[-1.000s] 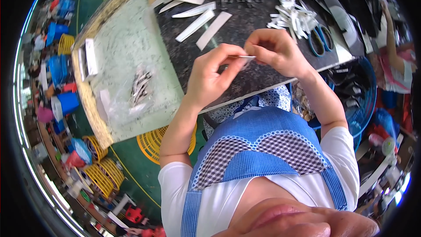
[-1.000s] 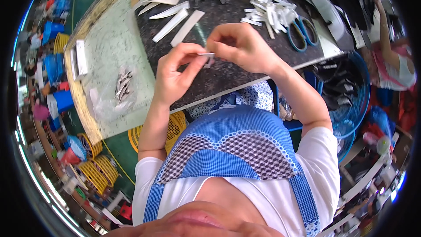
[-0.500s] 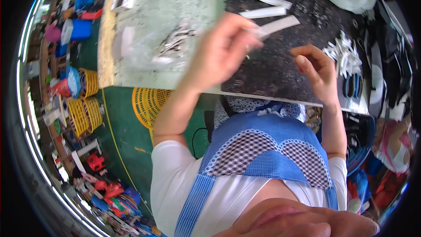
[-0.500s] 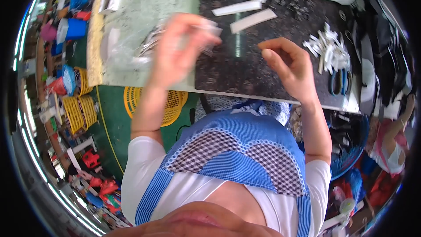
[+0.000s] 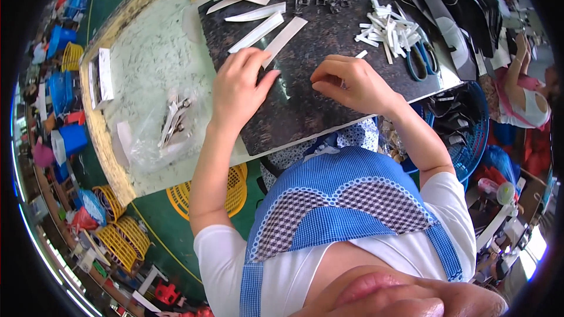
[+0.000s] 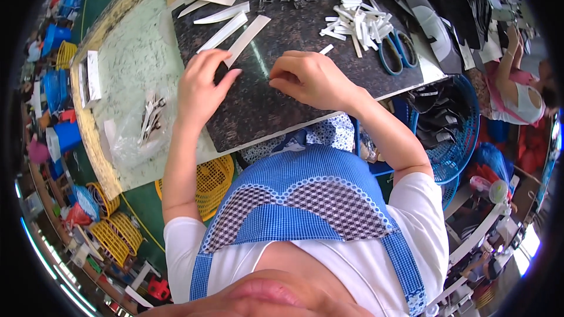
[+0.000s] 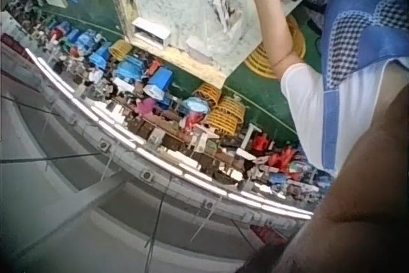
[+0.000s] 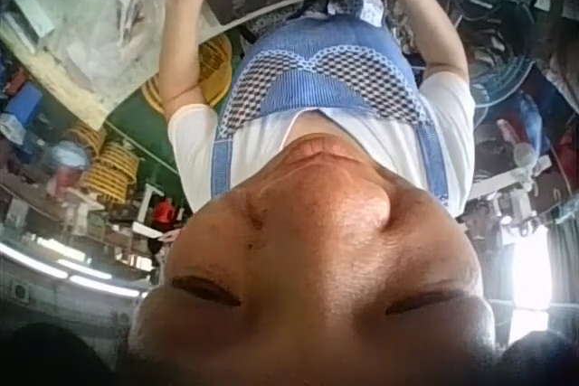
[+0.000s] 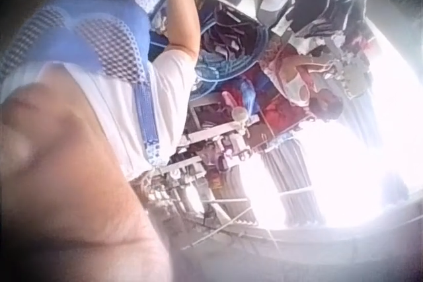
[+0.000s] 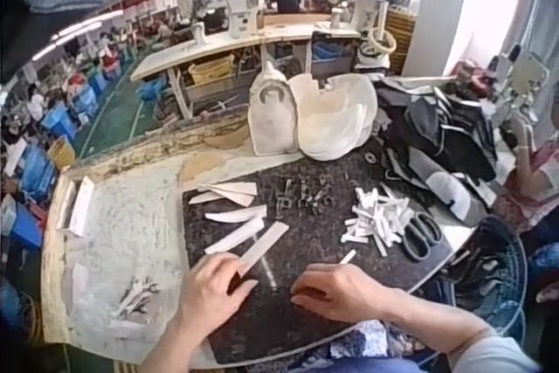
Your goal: Assembling metal buckles onto white shoe strips at a factory workbench.
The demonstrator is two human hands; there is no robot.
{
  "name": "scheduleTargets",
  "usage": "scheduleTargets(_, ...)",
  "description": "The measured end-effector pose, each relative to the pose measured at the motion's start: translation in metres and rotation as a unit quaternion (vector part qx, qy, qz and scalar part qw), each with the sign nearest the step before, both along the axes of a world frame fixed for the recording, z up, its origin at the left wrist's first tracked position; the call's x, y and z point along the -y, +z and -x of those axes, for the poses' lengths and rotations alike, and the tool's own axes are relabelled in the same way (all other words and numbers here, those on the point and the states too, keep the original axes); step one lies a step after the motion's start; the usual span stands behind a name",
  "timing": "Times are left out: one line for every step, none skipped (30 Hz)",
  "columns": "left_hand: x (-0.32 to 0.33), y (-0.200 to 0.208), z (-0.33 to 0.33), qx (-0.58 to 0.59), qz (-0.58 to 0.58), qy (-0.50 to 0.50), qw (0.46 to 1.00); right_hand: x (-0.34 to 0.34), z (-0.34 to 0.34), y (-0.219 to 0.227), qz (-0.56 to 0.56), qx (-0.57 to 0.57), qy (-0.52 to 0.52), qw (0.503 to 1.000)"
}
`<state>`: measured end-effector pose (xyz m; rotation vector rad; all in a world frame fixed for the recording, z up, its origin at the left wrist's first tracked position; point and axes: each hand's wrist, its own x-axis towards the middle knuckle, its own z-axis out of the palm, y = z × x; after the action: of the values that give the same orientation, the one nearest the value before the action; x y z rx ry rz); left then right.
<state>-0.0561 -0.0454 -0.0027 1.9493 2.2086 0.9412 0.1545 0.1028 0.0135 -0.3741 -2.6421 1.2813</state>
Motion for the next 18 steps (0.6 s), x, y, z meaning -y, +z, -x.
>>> scheduleTargets(-0.009,-0.003,0.000,-0.003,0.000,-0.001,1.000,0.000,0.002,-0.001,-0.027,-0.018,0.000,0.999)
scheduleTargets(-0.017,-0.006,0.002,-0.007,0.016,0.019,1.000,-0.003,-0.002,0.003,-0.039,-0.007,-0.025,0.999)
scheduleTargets(-0.022,-0.010,0.006,-0.010,0.033,0.037,0.999,-0.008,-0.009,0.006,-0.048,0.005,-0.053,0.997)
scheduleTargets(-0.022,-0.012,0.010,-0.005,0.030,0.027,0.999,-0.014,-0.016,0.007,-0.042,-0.006,-0.070,0.997)
scheduleTargets(-0.018,-0.016,0.015,-0.008,0.034,0.031,0.999,-0.017,-0.022,0.009,0.015,0.018,-0.096,0.995)
scheduleTargets(-0.019,-0.019,0.017,-0.008,0.027,-0.002,1.000,-0.021,-0.030,0.005,0.030,0.036,-0.120,0.992)
scheduleTargets(-0.019,-0.020,0.019,-0.008,0.019,-0.034,0.999,-0.025,-0.031,0.002,0.044,0.054,-0.143,0.987)
scheduleTargets(-0.015,-0.019,0.020,-0.028,0.015,-0.033,0.999,-0.028,-0.028,0.000,0.043,0.053,-0.142,0.987)
scheduleTargets(-0.017,-0.015,0.018,-0.030,0.012,-0.038,0.999,-0.031,-0.023,-0.001,0.033,0.048,-0.139,0.989)
scheduleTargets(-0.018,-0.012,0.015,-0.073,0.031,-0.040,0.996,-0.034,-0.017,-0.001,0.023,0.043,-0.138,0.989)
scheduleTargets(-0.019,-0.008,0.012,-0.118,0.047,-0.042,0.991,-0.039,-0.009,-0.007,-0.023,0.011,-0.135,0.991)
scheduleTargets(-0.026,-0.008,0.012,-0.122,0.040,-0.061,0.990,-0.045,0.001,-0.013,-0.072,-0.021,-0.140,0.987)
scheduleTargets(-0.030,-0.008,0.014,-0.138,0.046,-0.066,0.987,-0.044,0.018,-0.011,-0.096,0.010,-0.191,0.977)
scheduleTargets(-0.036,-0.007,0.014,-0.153,0.045,-0.083,0.984,-0.050,0.035,-0.026,-0.196,-0.077,-0.192,0.958)
scheduleTargets(-0.040,-0.011,0.014,-0.143,0.060,-0.091,0.984,-0.052,0.056,-0.032,-0.226,-0.039,-0.202,0.952)
scheduleTargets(-0.038,-0.015,0.018,-0.141,0.045,-0.094,0.985,-0.048,0.072,-0.033,-0.244,-0.037,-0.211,0.946)
scheduleTargets(-0.043,-0.021,0.020,-0.160,0.075,-0.097,0.980,-0.055,0.080,-0.031,-0.240,0.026,-0.174,0.955)
scheduleTargets(-0.045,-0.021,0.021,-0.181,0.043,-0.115,0.976,-0.065,0.101,-0.052,-0.282,0.086,-0.161,0.942)
